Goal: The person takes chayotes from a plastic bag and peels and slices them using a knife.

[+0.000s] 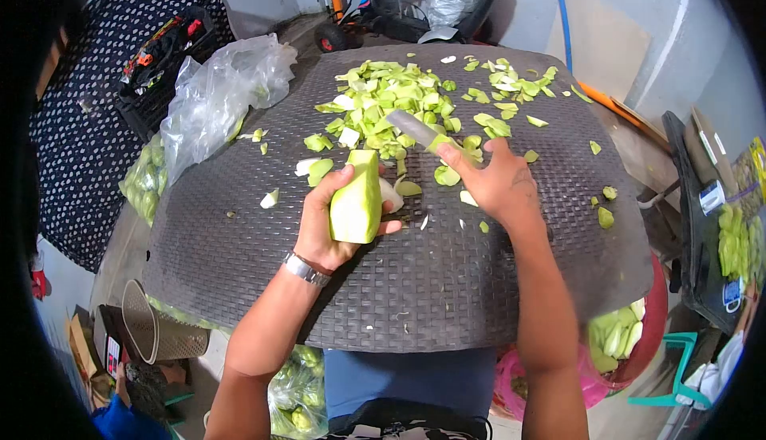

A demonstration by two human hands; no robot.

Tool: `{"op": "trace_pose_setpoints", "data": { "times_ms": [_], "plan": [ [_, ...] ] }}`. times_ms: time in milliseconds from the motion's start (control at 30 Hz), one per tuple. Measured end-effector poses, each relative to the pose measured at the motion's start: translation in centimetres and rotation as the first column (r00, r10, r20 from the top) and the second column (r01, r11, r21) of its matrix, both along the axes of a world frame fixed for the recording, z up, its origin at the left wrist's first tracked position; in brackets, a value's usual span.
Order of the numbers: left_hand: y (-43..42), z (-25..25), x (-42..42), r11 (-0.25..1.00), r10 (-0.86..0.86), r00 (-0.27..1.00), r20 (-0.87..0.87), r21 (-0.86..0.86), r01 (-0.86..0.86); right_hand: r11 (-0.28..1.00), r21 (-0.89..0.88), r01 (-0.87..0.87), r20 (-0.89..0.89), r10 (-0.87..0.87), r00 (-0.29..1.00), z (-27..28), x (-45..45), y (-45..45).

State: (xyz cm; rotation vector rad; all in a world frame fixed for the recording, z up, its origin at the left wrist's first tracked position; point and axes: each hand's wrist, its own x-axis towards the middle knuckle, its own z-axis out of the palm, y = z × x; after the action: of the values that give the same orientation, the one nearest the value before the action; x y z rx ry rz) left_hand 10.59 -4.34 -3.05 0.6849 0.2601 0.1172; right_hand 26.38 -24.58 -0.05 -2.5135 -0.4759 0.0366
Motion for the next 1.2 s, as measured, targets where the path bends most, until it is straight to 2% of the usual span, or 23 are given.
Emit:
{"op": "trace_pose_setpoints", "data": {
  "times_ms": [167, 300, 400, 467, 500, 567, 600, 633, 667, 700, 800, 833, 933, 1033, 1133, 1200],
  "plan": [
    [-0.4, -0.2, 0.1, 0.998, 0.031, 0.998, -0.059, 0.059, -0.028, 0.997, 0.061, 0.049, -0.007, -0.049, 0.999, -2.3, 1.8, 0.0],
    [-0.3, -0.1, 0.0, 0.997, 0.052, 0.995, -0.08, 0.066, -0.047, 0.993, 0.086, 0.087, -0.046, -0.083, 0.995, -1.0, 0.7, 0.3],
    [0.1, -0.4, 0.0, 0.999, 0.036, 0.998, -0.046, 0.026, -0.035, 0.993, 0.113, -0.043, -0.035, 0.047, 0.998, -0.2, -0.2, 0.3],
    [0.3, -0.1, -0.1, 1.0, 0.0, 1.0, 0.027, -0.022, 0.0, 0.945, 0.257, -0.201, -0.073, 0.227, 0.971, -0.1, -0.7, 0.2],
    [0.0, 0.2, -0.1, 0.998, 0.067, 0.998, 0.005, -0.004, -0.067, 0.904, 0.33, -0.273, -0.082, 0.316, 0.945, -0.1, -1.0, 0.3],
    [-1.0, 0.8, -0.1, 0.98, 0.199, 0.979, -0.035, 0.038, -0.198, 0.843, 0.371, -0.389, 0.012, 0.415, 0.91, -0.1, -2.5, 0.7],
    [-0.8, 0.8, 0.0, 0.982, 0.188, 0.982, -0.017, -0.014, -0.188, 0.807, 0.386, -0.447, 0.062, 0.46, 0.886, 0.2, -3.4, 1.1],
    [-0.6, 0.6, 0.0, 0.982, 0.178, 0.984, 0.0, -0.066, -0.178, 0.814, 0.351, -0.462, -0.006, 0.495, 0.869, 1.4, -4.8, 1.4],
    [-0.4, 0.4, 0.0, 0.979, 0.169, 0.986, 0.015, -0.118, -0.166, 0.814, 0.287, -0.506, 0.044, 0.516, 0.855, 1.1, -5.7, 1.9],
    [-0.2, -0.6, 0.4, 0.959, 0.226, 0.974, -0.032, -0.166, -0.228, 0.81, 0.219, -0.544, 0.091, 0.538, 0.838, 0.8, -6.6, 2.3],
    [0.4, -0.8, 0.0, 0.989, -0.038, 0.993, 0.114, -0.138, 0.054, 0.778, 0.106, -0.62, 0.278, 0.575, 0.769, -1.2, -8.1, 3.3],
    [0.1, -0.5, -0.2, 0.989, -0.045, 0.994, 0.098, -0.137, 0.059, 0.769, 0.095, -0.632, 0.328, 0.576, 0.749, -1.7, -8.2, 3.4],
    [-0.3, -0.6, -0.2, 0.997, -0.047, 0.996, 0.081, -0.051, 0.051, 0.767, 0.133, -0.628, 0.318, 0.567, 0.76, -1.8, -8.1, 3.4],
    [-0.4, -0.9, -0.3, 0.996, -0.074, 0.994, 0.081, -0.048, 0.078, 0.764, 0.063, -0.642, 0.327, 0.593, 0.736, -1.3, -8.1, 3.2],
    [-1.0, -0.7, -0.1, 0.996, -0.049, 0.992, 0.116, -0.072, 0.057, 0.764, 0.024, -0.645, 0.336, 0.601, 0.725, -1.2, -8.5, 3.0],
    [-1.6, -0.1, -0.1, 1.0, 0.013, 0.992, 0.123, -0.017, -0.011, 0.768, 0.043, -0.639, 0.366, 0.583, 0.726, -1.3, -8.8, 3.2]
  ]
}}
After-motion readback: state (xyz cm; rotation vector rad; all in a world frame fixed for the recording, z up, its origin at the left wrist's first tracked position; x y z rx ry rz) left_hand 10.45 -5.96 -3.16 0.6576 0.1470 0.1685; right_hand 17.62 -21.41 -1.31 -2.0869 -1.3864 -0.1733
